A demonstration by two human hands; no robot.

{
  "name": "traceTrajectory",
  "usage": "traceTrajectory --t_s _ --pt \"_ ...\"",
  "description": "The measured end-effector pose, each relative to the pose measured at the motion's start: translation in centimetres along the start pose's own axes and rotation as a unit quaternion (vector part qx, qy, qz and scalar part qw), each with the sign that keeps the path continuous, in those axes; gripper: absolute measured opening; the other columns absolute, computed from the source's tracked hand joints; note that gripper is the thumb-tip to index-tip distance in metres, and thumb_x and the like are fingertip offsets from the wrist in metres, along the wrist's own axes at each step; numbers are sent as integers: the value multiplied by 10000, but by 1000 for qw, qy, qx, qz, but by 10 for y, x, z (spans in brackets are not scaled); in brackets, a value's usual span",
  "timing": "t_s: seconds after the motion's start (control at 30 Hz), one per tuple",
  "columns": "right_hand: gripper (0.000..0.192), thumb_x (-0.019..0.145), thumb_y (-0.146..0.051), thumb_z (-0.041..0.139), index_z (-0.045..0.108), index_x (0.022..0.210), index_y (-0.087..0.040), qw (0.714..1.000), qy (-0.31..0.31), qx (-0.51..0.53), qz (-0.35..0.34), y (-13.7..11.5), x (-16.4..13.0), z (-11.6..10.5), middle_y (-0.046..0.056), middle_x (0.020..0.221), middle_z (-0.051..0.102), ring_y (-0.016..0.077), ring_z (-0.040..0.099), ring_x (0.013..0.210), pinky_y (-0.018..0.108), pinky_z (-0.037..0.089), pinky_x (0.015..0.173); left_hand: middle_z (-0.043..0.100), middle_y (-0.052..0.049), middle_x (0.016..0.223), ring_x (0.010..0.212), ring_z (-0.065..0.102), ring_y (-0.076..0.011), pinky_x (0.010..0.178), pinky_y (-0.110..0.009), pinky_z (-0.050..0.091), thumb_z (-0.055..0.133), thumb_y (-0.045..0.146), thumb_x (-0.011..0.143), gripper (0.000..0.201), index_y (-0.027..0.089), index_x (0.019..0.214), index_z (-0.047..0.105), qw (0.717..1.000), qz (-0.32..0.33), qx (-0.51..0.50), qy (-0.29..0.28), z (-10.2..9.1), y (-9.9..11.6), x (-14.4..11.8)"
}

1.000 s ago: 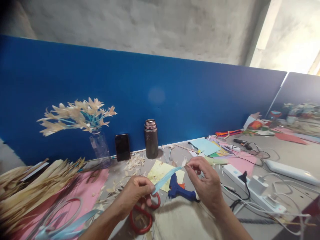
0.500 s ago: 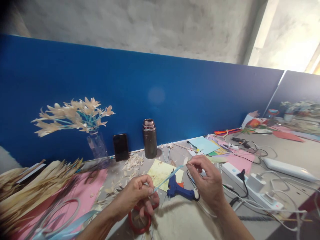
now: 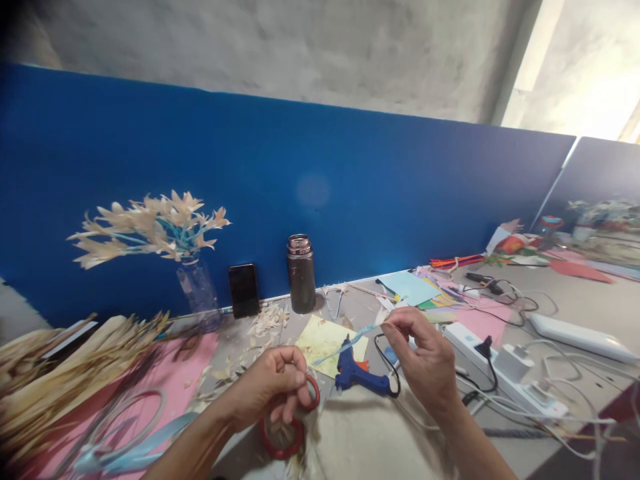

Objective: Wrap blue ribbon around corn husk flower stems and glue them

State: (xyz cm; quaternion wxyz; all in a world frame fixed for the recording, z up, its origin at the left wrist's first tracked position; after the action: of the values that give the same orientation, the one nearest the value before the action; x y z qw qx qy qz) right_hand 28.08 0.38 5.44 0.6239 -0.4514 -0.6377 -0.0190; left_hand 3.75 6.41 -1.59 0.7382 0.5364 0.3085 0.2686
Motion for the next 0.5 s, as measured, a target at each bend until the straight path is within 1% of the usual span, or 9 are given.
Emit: traceTrajectory --t_s 0.1,0.23,0.3,0.4,0.43,0.47,0.5 --pt "110 924 -210 617 616 817 -237 1000 -14 19 13 1 -2 4 5 827 612 159 556 742 269 433 654 743 -106 683 403 592 -106 336 -155 338 777 314 693 280 149 765 562 1000 3 -1 6 -2 -3 1" --pt "118 928 -213 613 617 813 -238 999 -24 24 24 -1 -3 7 4 830 610 161 560 758 270 429 667 740 -102 702 471 629 -141 375 -181 362 796 337 675 315 158 769 554 1000 -8 19 15 0 -4 0" --pt "118 929 -208 612 618 816 -240 999 -26 26 23 -2 -4 8 3 831 612 161 565 768 269 428 678 736 -90 748 554 647 -149 445 -199 404 790 397 701 339 158 782 564 999 0 36 36 -2 -2 1" --pt "108 928 -198 615 619 831 -244 998 -39 38 20 -3 -8 12 6 838 616 165 573 782 273 430 693 709 -68 819 670 627 -128 550 -205 423 724 501 783 377 139 810 620 993 40 73 88 -8 4 1" --pt "102 927 -193 617 621 839 -245 998 -45 43 18 -4 -10 15 8 846 618 168 576 789 276 431 696 706 -74 852 710 626 -130 576 -207 427 699 527 804 399 133 843 646 992 47 77 91 -8 4 2" --pt "97 924 -188 620 623 847 -246 997 -51 47 15 -4 -13 17 11 855 620 170 578 797 277 431 699 709 -87 905 760 632 -141 607 -217 441 683 542 818 418 131 896 667 993 48 69 81 -7 3 2" --pt "95 921 -181 624 627 854 -249 997 -56 52 12 -4 -16 21 13 863 623 173 582 808 278 433 703 711 -105 970 816 643 -158 646 -236 462 675 552 826 439 136 964 678 996 42 47 59 -3 1 2"
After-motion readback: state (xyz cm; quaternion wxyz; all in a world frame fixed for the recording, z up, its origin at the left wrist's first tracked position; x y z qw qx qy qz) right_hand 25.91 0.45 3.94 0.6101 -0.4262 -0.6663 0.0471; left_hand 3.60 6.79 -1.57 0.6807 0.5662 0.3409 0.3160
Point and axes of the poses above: each hand's wrist, its own x-axis towards the middle knuckle, its own z-axis out of the palm, y = z × x, the point moved 5 cm from there along x, towards the middle knuckle
